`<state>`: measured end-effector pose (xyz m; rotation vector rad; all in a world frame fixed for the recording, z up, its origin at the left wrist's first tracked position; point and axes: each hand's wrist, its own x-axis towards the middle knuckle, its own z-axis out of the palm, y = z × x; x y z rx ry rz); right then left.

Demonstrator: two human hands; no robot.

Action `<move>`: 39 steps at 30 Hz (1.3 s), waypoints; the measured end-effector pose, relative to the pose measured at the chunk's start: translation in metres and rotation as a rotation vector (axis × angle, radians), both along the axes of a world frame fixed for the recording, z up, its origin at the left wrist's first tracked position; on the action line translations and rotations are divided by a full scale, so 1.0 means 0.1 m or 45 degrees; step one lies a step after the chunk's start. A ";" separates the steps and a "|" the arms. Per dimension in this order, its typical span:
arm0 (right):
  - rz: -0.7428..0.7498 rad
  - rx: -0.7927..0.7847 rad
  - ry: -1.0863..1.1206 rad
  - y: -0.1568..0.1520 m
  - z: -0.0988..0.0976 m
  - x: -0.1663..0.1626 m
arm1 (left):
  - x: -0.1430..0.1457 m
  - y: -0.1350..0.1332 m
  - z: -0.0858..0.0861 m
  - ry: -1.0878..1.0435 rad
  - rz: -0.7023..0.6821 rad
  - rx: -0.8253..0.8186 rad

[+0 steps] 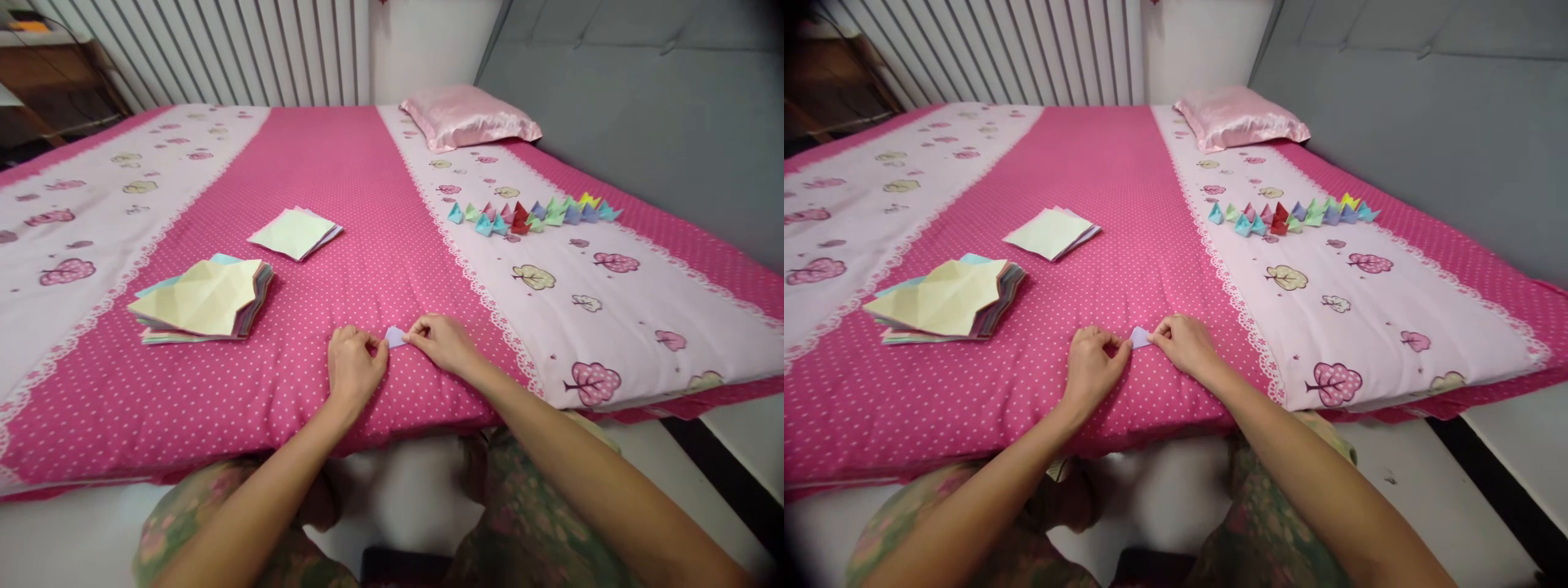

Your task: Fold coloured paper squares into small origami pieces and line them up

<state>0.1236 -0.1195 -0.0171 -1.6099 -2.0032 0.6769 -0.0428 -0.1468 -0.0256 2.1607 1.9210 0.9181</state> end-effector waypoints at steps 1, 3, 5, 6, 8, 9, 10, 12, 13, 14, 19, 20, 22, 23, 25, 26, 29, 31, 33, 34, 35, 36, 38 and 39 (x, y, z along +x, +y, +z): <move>-0.005 -0.009 -0.011 0.01 0.00 0.00 | 0.00 0.00 0.00 0.013 0.004 0.007; -0.020 -0.022 -0.034 0.01 0.00 -0.01 | 0.01 0.01 0.01 0.037 0.010 0.008; -0.041 -0.027 -0.054 0.02 0.01 -0.03 | 0.00 0.02 0.02 0.034 0.004 -0.014; -0.058 -0.025 -0.062 0.02 0.01 -0.03 | 0.00 0.02 0.02 0.024 -0.006 -0.030; -0.098 -0.011 -0.073 0.01 0.00 -0.05 | -0.01 0.01 0.04 0.008 -0.046 -0.050; -0.114 -0.002 -0.068 0.01 0.00 -0.05 | -0.01 0.00 0.05 0.017 -0.085 -0.048; -0.121 0.007 -0.056 0.01 -0.01 -0.05 | -0.01 -0.01 0.05 0.047 -0.131 -0.037; -0.102 0.036 -0.023 0.00 -0.03 -0.05 | -0.02 -0.03 0.05 0.161 -0.237 0.003; -0.073 0.065 -0.010 0.00 -0.03 -0.04 | -0.02 -0.04 0.05 0.228 -0.298 0.022; -0.032 0.104 -0.003 0.00 -0.04 -0.03 | -0.02 -0.05 0.04 0.290 -0.364 0.035; 0.341 0.264 -0.014 -0.01 -0.02 0.09 | -0.09 -0.03 -0.04 0.406 -0.612 0.008; 0.395 0.261 -0.012 -0.01 -0.02 0.12 | -0.11 -0.02 -0.05 0.400 -0.618 0.000; 0.431 0.255 -0.010 -0.02 -0.01 0.15 | -0.12 0.00 -0.07 0.378 -0.610 -0.013; 0.421 0.265 -0.011 -0.02 -0.02 0.16 | -0.12 0.01 -0.07 0.368 -0.602 -0.018; 0.388 0.317 -0.018 -0.03 -0.04 0.15 | -0.10 0.03 -0.05 0.350 -0.577 -0.028; 0.375 0.352 -0.020 -0.04 -0.06 0.14 | -0.09 0.04 -0.03 0.341 -0.562 -0.035; 0.350 0.457 -0.007 -0.05 -0.11 0.10 | -0.05 0.08 0.02 0.293 -0.501 -0.062; 0.320 0.499 0.028 -0.06 -0.12 0.08 | -0.04 0.11 0.05 0.224 -0.464 -0.073; 0.270 0.524 0.096 -0.07 -0.10 0.07 | -0.04 0.12 0.07 0.099 -0.452 -0.082; 0.244 0.532 0.143 -0.07 -0.08 0.07 | -0.05 0.12 0.07 0.018 -0.461 -0.091; 0.223 0.536 0.197 -0.07 -0.06 0.06 | -0.06 0.12 0.08 -0.068 -0.470 -0.106; 0.216 0.529 0.249 -0.08 -0.04 0.06 | -0.06 0.11 0.08 -0.148 -0.478 -0.127; 0.250 0.471 0.343 -0.08 -0.01 0.06 | -0.07 0.09 0.09 -0.255 -0.487 -0.174; 0.278 0.431 0.382 -0.09 0.01 0.06 | -0.08 0.08 0.10 -0.279 -0.489 -0.191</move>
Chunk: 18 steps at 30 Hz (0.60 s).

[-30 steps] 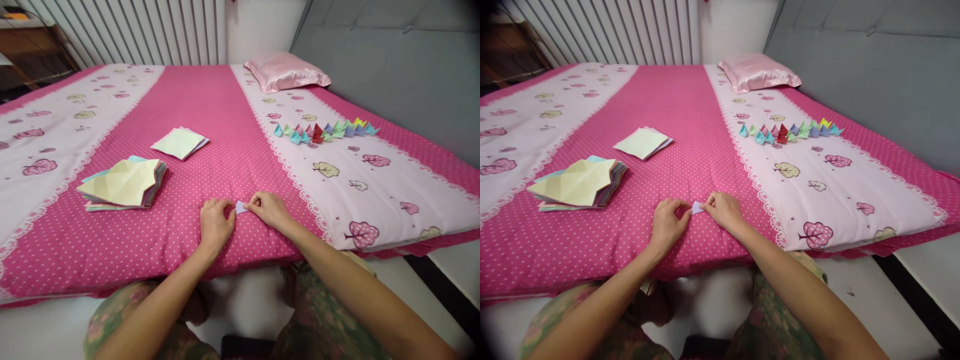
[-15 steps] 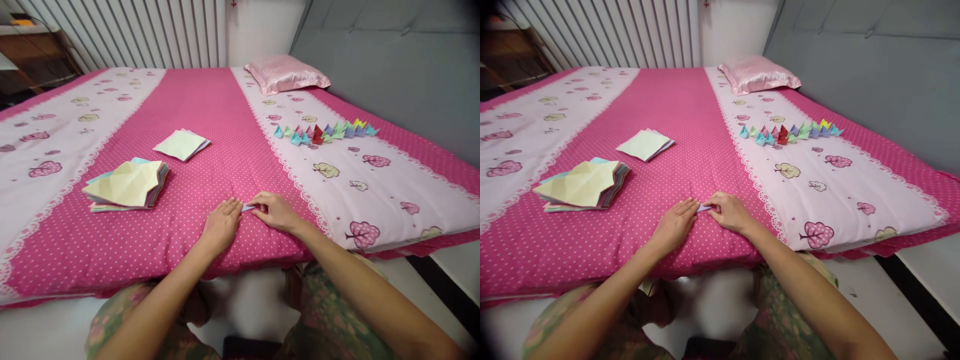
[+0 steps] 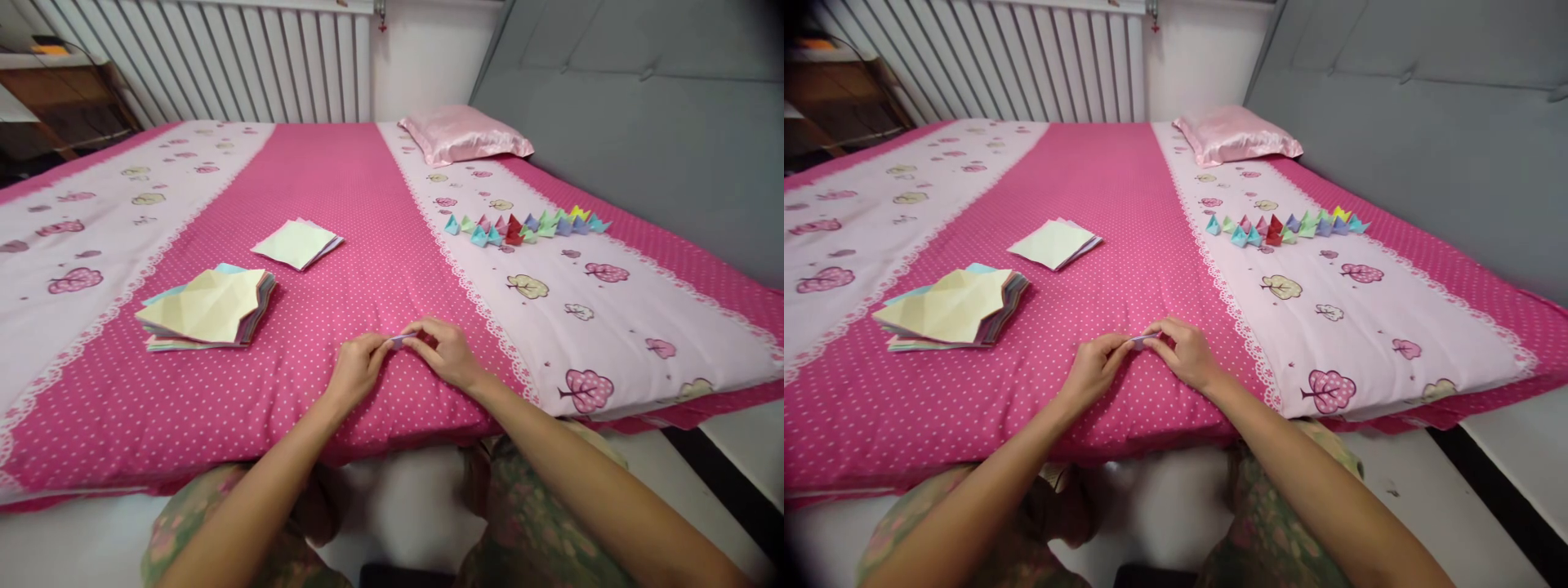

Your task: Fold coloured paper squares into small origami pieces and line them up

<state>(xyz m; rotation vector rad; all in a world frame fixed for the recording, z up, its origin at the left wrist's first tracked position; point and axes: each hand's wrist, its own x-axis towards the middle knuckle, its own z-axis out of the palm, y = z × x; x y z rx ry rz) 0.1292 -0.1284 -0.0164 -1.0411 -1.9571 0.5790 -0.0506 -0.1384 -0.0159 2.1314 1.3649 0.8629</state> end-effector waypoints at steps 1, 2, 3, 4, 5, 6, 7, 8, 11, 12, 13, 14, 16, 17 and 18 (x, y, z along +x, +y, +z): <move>0.035 -0.037 0.024 0.00 0.01 0.00 | 0.00 -0.01 0.01 -0.005 -0.005 -0.012; 0.061 -0.070 0.044 -0.01 0.01 0.00 | -0.01 -0.02 0.01 -0.001 -0.014 -0.016; 0.074 -0.098 0.063 -0.01 0.02 0.00 | -0.01 -0.03 0.02 0.003 -0.023 -0.015; 0.078 -0.124 0.081 -0.01 0.02 -0.01 | -0.01 -0.03 0.02 0.000 -0.028 -0.014; 0.077 -0.154 0.097 -0.02 0.02 -0.01 | -0.01 -0.04 0.02 -0.010 -0.027 -0.016; 0.082 -0.193 0.115 -0.02 0.02 -0.01 | -0.01 -0.05 0.02 -0.027 -0.020 -0.022; 0.088 -0.235 0.135 -0.02 0.02 -0.01 | -0.01 -0.06 0.02 -0.050 -0.007 -0.033; 0.093 -0.277 0.157 -0.02 0.01 -0.01 | -0.01 -0.07 0.02 -0.081 0.011 -0.047; 0.122 -0.381 0.223 -0.03 0.02 -0.01 | 0.00 -0.09 0.01 -0.198 0.062 -0.105; 0.135 -0.402 0.235 -0.03 0.02 0.00 | 0.00 -0.10 0.01 -0.238 0.066 -0.128; 0.146 -0.416 0.241 -0.03 0.02 0.00 | 0.01 -0.11 0.00 -0.272 0.058 -0.153; 0.151 -0.420 0.241 -0.04 0.03 0.00 | 0.01 -0.11 0.00 -0.299 0.041 -0.178; 0.145 -0.404 0.223 -0.04 0.04 0.00 | 0.00 -0.12 0.00 -0.328 -0.004 -0.212; 0.140 -0.388 0.215 -0.04 0.04 0.01 | 0.00 -0.12 0.00 -0.328 -0.025 -0.219; 0.139 -0.371 0.211 -0.04 0.05 0.01 | -0.01 -0.12 0.00 -0.321 -0.044 -0.222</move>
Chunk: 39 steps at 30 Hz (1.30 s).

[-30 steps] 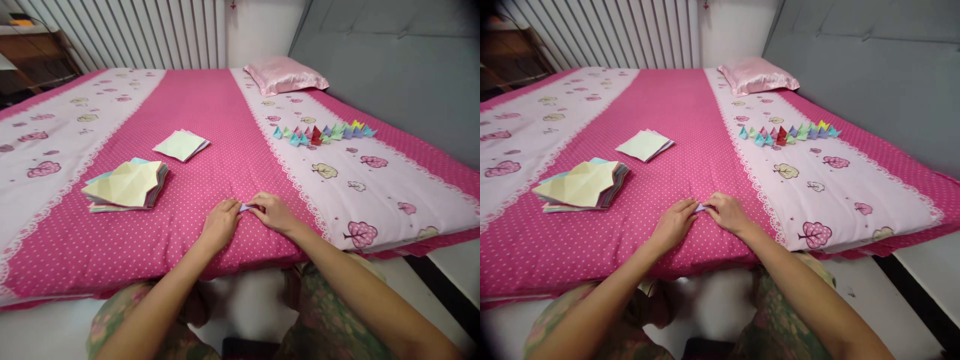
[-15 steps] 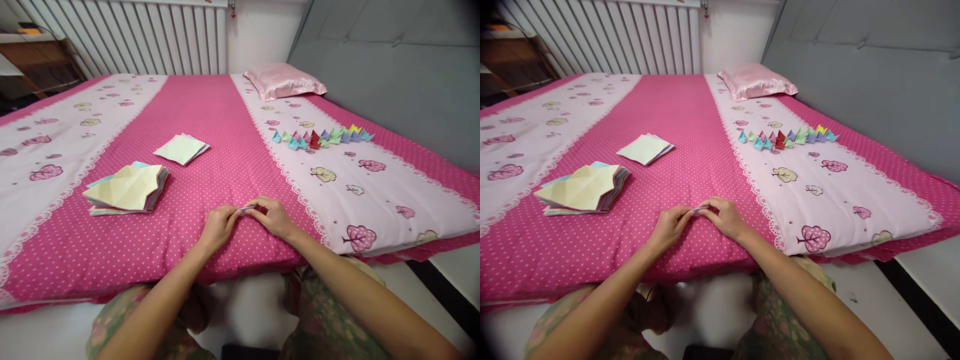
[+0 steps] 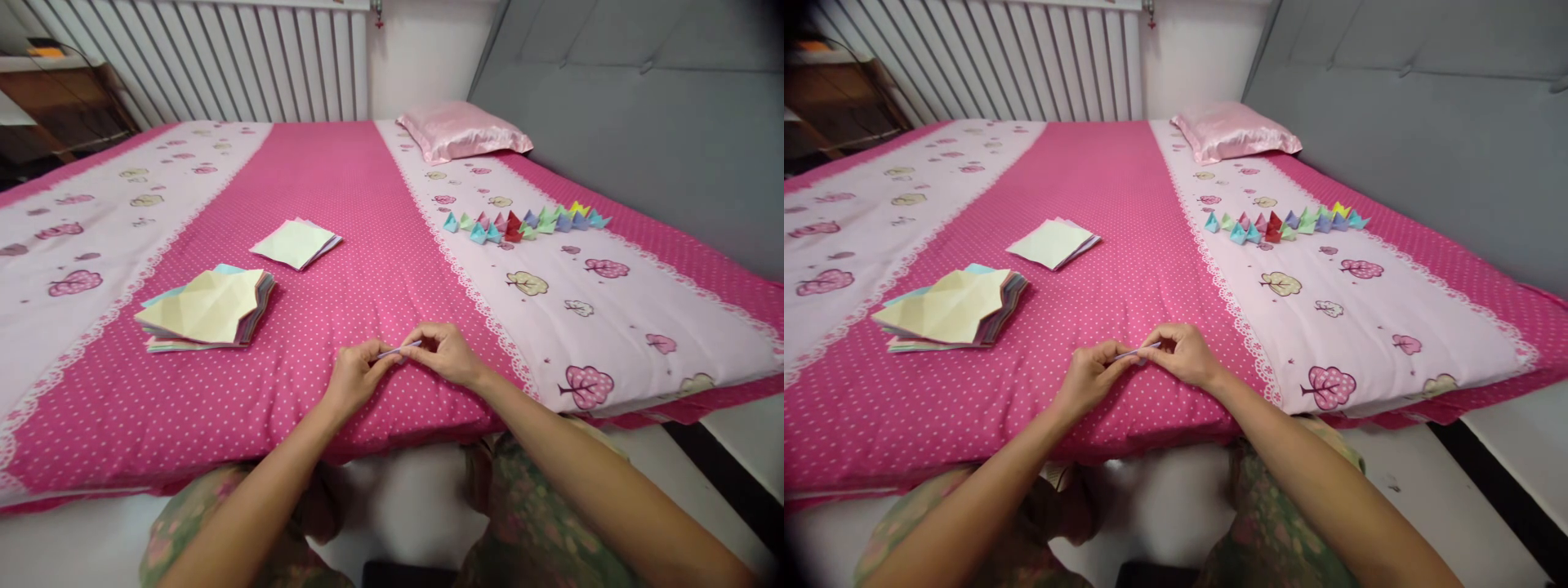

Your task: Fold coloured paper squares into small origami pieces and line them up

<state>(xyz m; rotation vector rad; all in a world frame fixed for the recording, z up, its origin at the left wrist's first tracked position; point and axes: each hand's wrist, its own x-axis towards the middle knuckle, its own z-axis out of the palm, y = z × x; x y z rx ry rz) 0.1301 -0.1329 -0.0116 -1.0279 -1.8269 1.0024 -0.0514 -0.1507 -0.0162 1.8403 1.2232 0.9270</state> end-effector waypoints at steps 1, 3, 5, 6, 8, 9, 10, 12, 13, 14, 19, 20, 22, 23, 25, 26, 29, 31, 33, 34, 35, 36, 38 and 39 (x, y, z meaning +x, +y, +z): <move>0.005 0.016 -0.002 0.00 0.01 0.00 | -0.01 0.00 0.00 0.008 -0.017 0.003; 0.024 0.037 0.000 -0.01 0.02 0.01 | -0.02 -0.01 0.01 0.024 -0.041 0.010; 0.039 0.045 0.001 -0.01 0.03 0.01 | -0.02 -0.02 0.02 0.026 -0.054 0.009; 0.041 0.045 0.002 -0.01 0.03 0.01 | -0.02 -0.02 0.03 0.021 -0.058 0.006; 0.047 0.025 0.022 -0.01 0.03 0.01 | -0.02 -0.02 0.04 0.001 -0.056 -0.006; 0.056 -0.001 0.045 -0.01 0.03 0.01 | -0.03 -0.02 0.05 -0.013 -0.056 -0.016; 0.067 -0.043 0.079 0.00 0.02 0.01 | -0.03 -0.01 0.06 -0.027 -0.058 -0.023; 0.083 -0.171 0.151 0.02 0.00 0.02 | -0.05 0.00 0.07 -0.036 -0.066 -0.025; 0.083 -0.244 0.184 0.03 -0.01 0.03 | -0.06 0.01 0.07 -0.027 -0.073 -0.019; 0.072 -0.313 0.216 0.05 -0.03 0.04 | -0.07 0.01 0.08 -0.011 -0.080 -0.009; -0.026 -0.474 0.320 0.08 -0.03 0.08 | -0.08 0.01 0.09 0.025 -0.091 0.035; -0.039 -0.464 0.321 0.08 -0.02 0.08 | -0.07 0.01 0.09 0.029 -0.074 0.034; -0.052 -0.409 0.319 0.08 -0.02 0.08 | -0.07 0.00 0.10 0.054 0.001 0.023; -0.054 -0.378 0.318 0.08 -0.02 0.08 | -0.06 -0.01 0.10 0.066 0.045 0.017; -0.057 -0.334 0.324 0.09 -0.02 0.08 | -0.06 -0.03 0.12 0.083 0.110 0.016; -0.056 -0.322 0.332 0.09 -0.03 0.07 | -0.06 -0.03 0.13 0.089 0.126 0.027; -0.014 -0.312 0.342 0.09 -0.04 0.06 | -0.06 -0.05 0.14 0.110 0.145 0.059; 0.044 -0.316 0.316 0.08 -0.04 0.05 | -0.06 -0.06 0.13 0.116 0.135 0.061; 0.088 -0.305 0.272 0.06 -0.04 0.04 | -0.05 -0.06 0.12 0.124 0.096 0.062; 0.094 -0.288 0.245 0.05 -0.04 0.04 | -0.05 -0.06 0.12 0.134 0.080 0.070; 0.092 -0.265 0.215 0.04 -0.04 0.04 | -0.04 -0.07 0.12 0.146 0.069 0.080; 0.085 -0.240 0.185 0.04 -0.03 0.04 | -0.04 -0.07 0.11 0.158 0.064 0.088; 0.077 -0.198 0.133 0.03 -0.03 0.05 | -0.02 -0.07 0.11 0.165 0.062 0.100; 0.081 -0.180 0.113 0.03 -0.03 0.05 | -0.02 -0.08 0.11 0.159 0.058 0.103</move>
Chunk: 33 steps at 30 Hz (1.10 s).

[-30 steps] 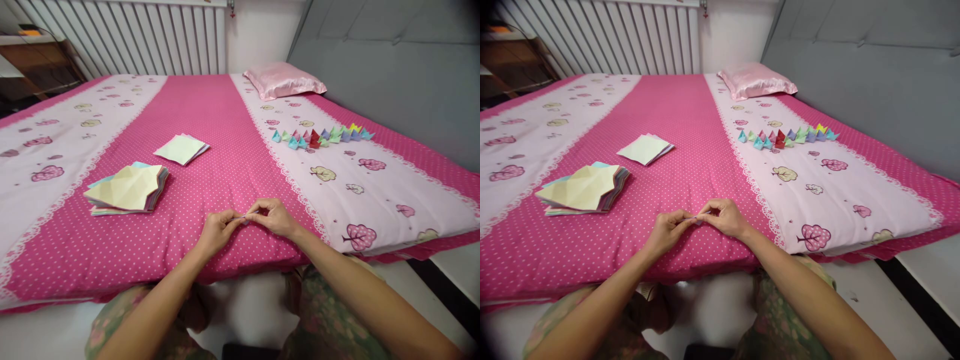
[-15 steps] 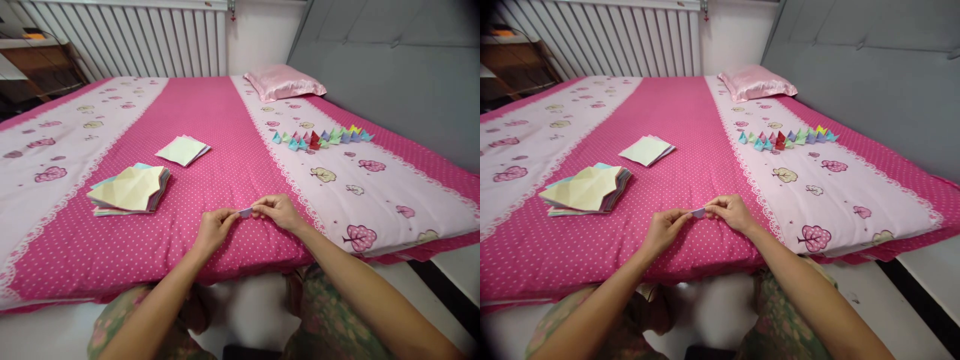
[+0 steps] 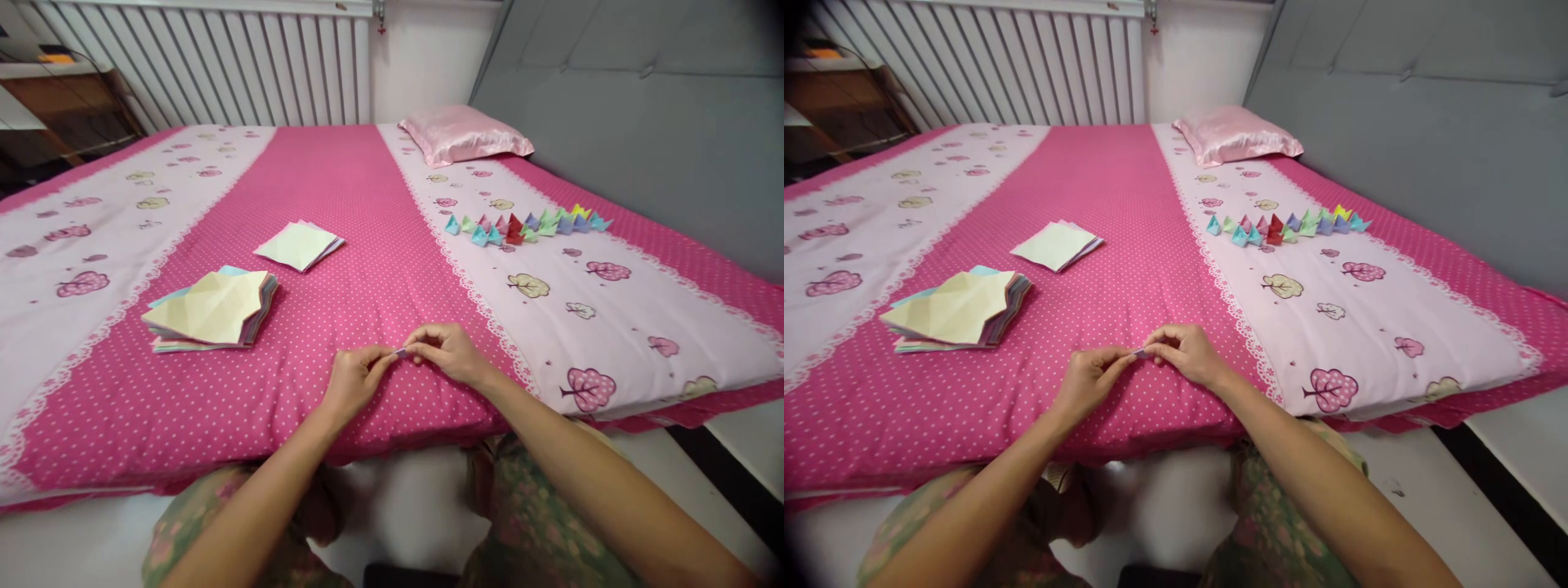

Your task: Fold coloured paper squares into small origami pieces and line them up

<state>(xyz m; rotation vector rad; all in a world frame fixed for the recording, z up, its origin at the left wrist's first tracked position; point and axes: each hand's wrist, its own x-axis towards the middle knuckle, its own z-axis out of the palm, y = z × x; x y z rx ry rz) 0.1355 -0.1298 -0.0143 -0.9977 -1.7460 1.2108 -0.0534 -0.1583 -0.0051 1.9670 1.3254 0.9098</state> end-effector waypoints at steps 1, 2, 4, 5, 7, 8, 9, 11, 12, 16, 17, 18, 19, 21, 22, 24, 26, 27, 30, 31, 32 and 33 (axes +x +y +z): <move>0.009 0.018 -0.017 0.00 0.00 0.00 | 0.00 0.00 0.00 -0.007 -0.008 0.004; 0.017 0.035 -0.032 0.00 0.01 0.01 | 0.01 -0.01 0.00 -0.010 -0.016 0.010; 0.019 0.066 -0.056 0.00 0.01 0.00 | 0.01 -0.01 0.00 -0.003 -0.020 0.029; 0.014 0.073 -0.057 -0.01 0.01 0.00 | 0.02 -0.01 -0.01 0.005 -0.013 0.041; 0.006 0.047 -0.002 -0.01 -0.01 -0.02 | 0.02 -0.01 -0.01 0.021 0.028 0.069; 0.007 0.006 0.059 -0.01 -0.01 -0.03 | 0.02 -0.01 -0.01 0.026 0.059 0.084; 0.010 -0.052 0.132 -0.01 -0.02 -0.05 | 0.02 -0.01 -0.01 0.025 0.095 0.104; 0.005 -0.199 0.282 -0.01 -0.02 -0.07 | 0.03 -0.02 -0.02 0.014 0.174 0.164; -0.001 -0.274 0.342 -0.01 -0.01 -0.08 | 0.04 -0.02 -0.03 0.010 0.210 0.210; -0.025 -0.482 0.496 -0.02 0.03 -0.10 | 0.06 -0.03 -0.10 0.094 0.269 0.480; -0.033 -0.510 0.520 -0.02 0.03 -0.11 | 0.07 -0.04 -0.11 0.134 0.260 0.544; -0.041 -0.531 0.535 -0.02 0.04 -0.11 | 0.07 -0.04 -0.13 0.172 0.250 0.597; -0.047 -0.548 0.543 -0.02 0.03 -0.12 | 0.07 -0.05 -0.15 0.205 0.237 0.635; -0.045 -0.574 0.544 -0.02 0.03 -0.13 | 0.07 -0.05 -0.18 0.247 0.219 0.683; -0.043 -0.585 0.544 -0.02 0.02 -0.13 | 0.07 -0.06 -0.19 0.259 0.211 0.699; -0.039 -0.604 0.551 -0.03 0.02 -0.13 | 0.06 -0.06 -0.22 0.272 0.193 0.732; -0.035 -0.621 0.565 -0.03 0.02 -0.13 | 0.06 -0.05 -0.24 0.266 0.180 0.744; -0.032 -0.626 0.573 -0.04 0.02 -0.13 | 0.06 -0.06 -0.25 0.256 0.176 0.732; -0.033 -0.626 0.596 -0.04 0.03 -0.13 | 0.08 -0.07 -0.22 0.194 0.179 0.639; -0.036 -0.623 0.601 -0.04 0.03 -0.13 | 0.09 -0.07 -0.21 0.168 0.185 0.602; -0.038 -0.617 0.603 -0.04 0.03 -0.13 | 0.10 -0.08 -0.19 0.141 0.199 0.568; -0.037 -0.611 0.605 -0.04 0.03 -0.13 | 0.12 -0.08 -0.17 0.116 0.212 0.534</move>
